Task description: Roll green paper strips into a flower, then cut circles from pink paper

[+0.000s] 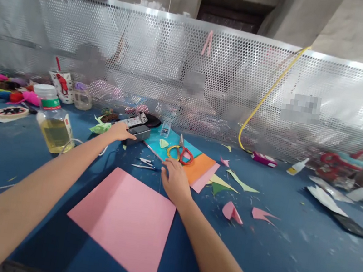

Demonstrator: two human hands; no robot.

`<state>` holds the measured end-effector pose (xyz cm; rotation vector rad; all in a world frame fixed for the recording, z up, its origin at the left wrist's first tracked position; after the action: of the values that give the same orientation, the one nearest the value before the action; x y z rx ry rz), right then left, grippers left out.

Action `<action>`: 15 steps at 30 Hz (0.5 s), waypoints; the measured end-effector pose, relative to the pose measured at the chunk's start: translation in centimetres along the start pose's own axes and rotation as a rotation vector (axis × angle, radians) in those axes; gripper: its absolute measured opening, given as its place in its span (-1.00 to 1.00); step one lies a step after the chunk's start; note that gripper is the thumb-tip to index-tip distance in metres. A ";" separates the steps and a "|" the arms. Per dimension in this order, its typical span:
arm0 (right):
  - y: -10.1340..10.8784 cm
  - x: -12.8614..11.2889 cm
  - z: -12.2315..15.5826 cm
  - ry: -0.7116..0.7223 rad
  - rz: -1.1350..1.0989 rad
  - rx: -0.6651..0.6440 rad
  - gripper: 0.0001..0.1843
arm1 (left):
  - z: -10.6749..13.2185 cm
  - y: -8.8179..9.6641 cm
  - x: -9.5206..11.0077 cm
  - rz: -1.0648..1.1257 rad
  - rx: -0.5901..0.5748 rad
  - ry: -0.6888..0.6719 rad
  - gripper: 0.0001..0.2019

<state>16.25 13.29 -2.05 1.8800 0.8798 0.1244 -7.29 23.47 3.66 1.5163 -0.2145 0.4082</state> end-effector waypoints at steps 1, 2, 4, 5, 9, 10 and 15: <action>0.0 0.0 0.0 0.000 0.002 0.004 -0.69 | -0.1 0.4 -0.3 -0.022 0.002 0.016 -0.67; 0.0 0.0 -0.1 0.000 0.002 0.006 -0.69 | -0.1 0.9 -0.6 -0.047 0.011 0.035 -0.67; 0.0 0.2 -0.1 -0.001 0.000 0.006 -0.68 | -0.1 2.5 -1.2 -0.089 0.046 0.081 -0.65; -0.1 0.2 -0.1 -0.002 -0.003 0.004 -0.68 | 0.0 3.6 -1.5 -0.101 0.076 0.105 -0.55; -0.2 0.3 -0.1 0.001 -0.011 -0.008 -0.68 | 0.1 7.3 -3.1 -0.117 0.156 0.190 -0.41; -0.2 0.3 -0.1 0.002 -0.011 -0.009 -0.68 | 0.1 7.8 -3.4 -0.120 0.165 0.204 -0.41; -0.2 0.3 -0.1 0.007 -0.003 -0.009 -0.69 | 0.8 6.2 -3.9 -0.127 0.149 0.206 -0.43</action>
<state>16.29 13.58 -2.27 1.8711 0.8856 0.1327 -13.21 22.18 7.92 1.6112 0.0753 0.4828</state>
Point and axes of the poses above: each hand's wrist, its own z-axis away from the middle knuckle, its own y-axis out of the back of the hand, x = y × z, the point moved 7 cm from there along -z, towards the middle knuckle, and after that the axes turned 9 degrees about -x, right-handed, at the moved point
